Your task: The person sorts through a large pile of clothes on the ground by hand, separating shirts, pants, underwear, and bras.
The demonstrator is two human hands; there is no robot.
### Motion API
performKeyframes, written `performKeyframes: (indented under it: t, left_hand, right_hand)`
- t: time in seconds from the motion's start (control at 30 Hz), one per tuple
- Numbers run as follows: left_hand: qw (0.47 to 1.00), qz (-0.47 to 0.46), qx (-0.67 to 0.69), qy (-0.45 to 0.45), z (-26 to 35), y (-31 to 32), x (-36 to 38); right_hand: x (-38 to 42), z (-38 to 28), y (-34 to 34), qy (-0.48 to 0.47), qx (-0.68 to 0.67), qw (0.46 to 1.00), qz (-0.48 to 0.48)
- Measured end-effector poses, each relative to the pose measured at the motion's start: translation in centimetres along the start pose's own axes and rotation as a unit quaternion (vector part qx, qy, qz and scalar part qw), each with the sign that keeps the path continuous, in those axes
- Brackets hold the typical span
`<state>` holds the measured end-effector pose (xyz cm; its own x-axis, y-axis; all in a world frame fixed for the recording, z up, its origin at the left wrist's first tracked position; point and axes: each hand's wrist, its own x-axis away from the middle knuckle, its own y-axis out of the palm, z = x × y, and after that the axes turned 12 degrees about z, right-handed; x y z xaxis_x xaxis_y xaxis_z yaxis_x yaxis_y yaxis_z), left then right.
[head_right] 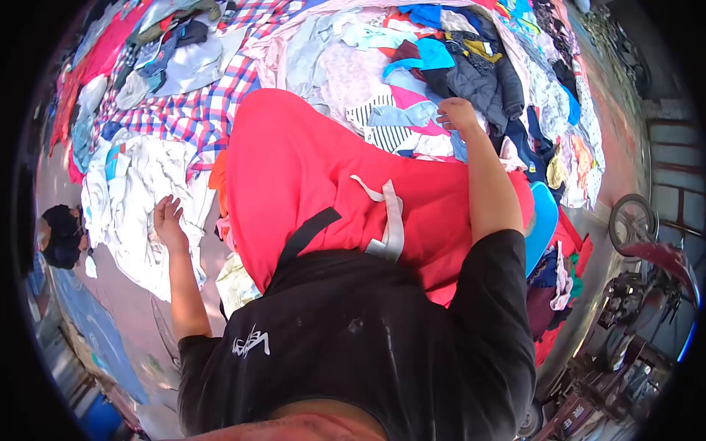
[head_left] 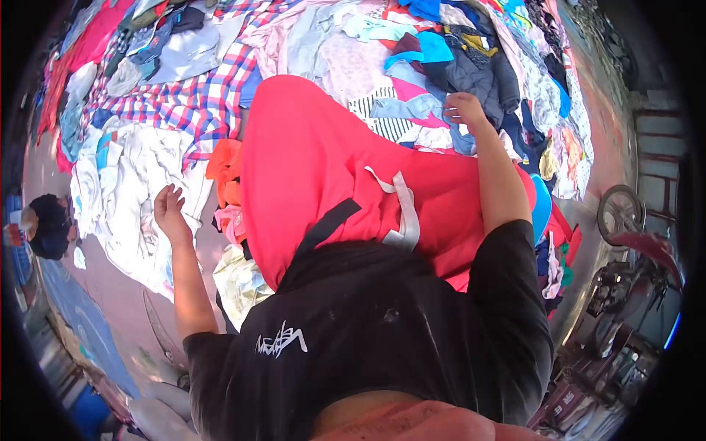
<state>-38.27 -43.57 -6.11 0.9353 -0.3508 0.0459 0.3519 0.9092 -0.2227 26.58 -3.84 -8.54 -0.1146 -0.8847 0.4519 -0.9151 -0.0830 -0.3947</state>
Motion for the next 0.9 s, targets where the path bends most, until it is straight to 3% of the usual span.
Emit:
performKeyframes:
  t: [0.17, 0.3, 0.47, 0.53, 0.63, 0.7, 0.8, 0.83, 0.9]
  left_hand:
    - [0.948, -0.244, 0.093, 0.18, 18.6, 20.9, 7.1]
    - [0.868, -0.426, 0.135, 0.217, 25.2, 33.0, 15.1]
    - [0.808, -0.551, 0.067, 0.197, 25.4, 43.7, 21.3]
    - [0.788, -0.576, -0.011, 0.219, 24.1, 46.1, 21.6]
    - [0.719, -0.562, -0.118, 0.391, 22.0, 47.9, 20.2]
    - [0.732, -0.568, -0.127, 0.355, 21.9, 48.3, 20.1]
    - [0.741, -0.562, -0.125, 0.346, 22.2, 49.3, 19.7]
    - [0.744, -0.558, -0.122, 0.347, 22.2, 49.4, 19.6]
    - [0.744, -0.557, -0.129, 0.346, 22.2, 49.6, 19.5]
  right_hand:
    - [-2.6, 6.6, 0.5, 0.079, 0.018, 0.993, 0.083]
    - [-4.8, 13.1, 2.8, 0.154, 0.141, 0.976, 0.054]
    - [-9.0, 22.4, 6.4, 0.222, 0.272, 0.936, 0.001]
    - [-9.3, 25.2, 7.3, 0.184, 0.349, 0.919, 0.008]
    - [-8.4, 25.6, 7.2, 0.146, 0.311, 0.93, 0.128]
    - [-8.3, 24.6, 7.3, 0.139, 0.323, 0.922, 0.164]
    - [-8.1, 22.8, 8.5, 0.05, 0.308, 0.931, 0.188]
    - [-8.3, 23.3, 8.9, 0.003, 0.33, 0.934, 0.139]
    - [-6.3, 23.5, 10.5, 0.055, 0.417, 0.905, 0.072]
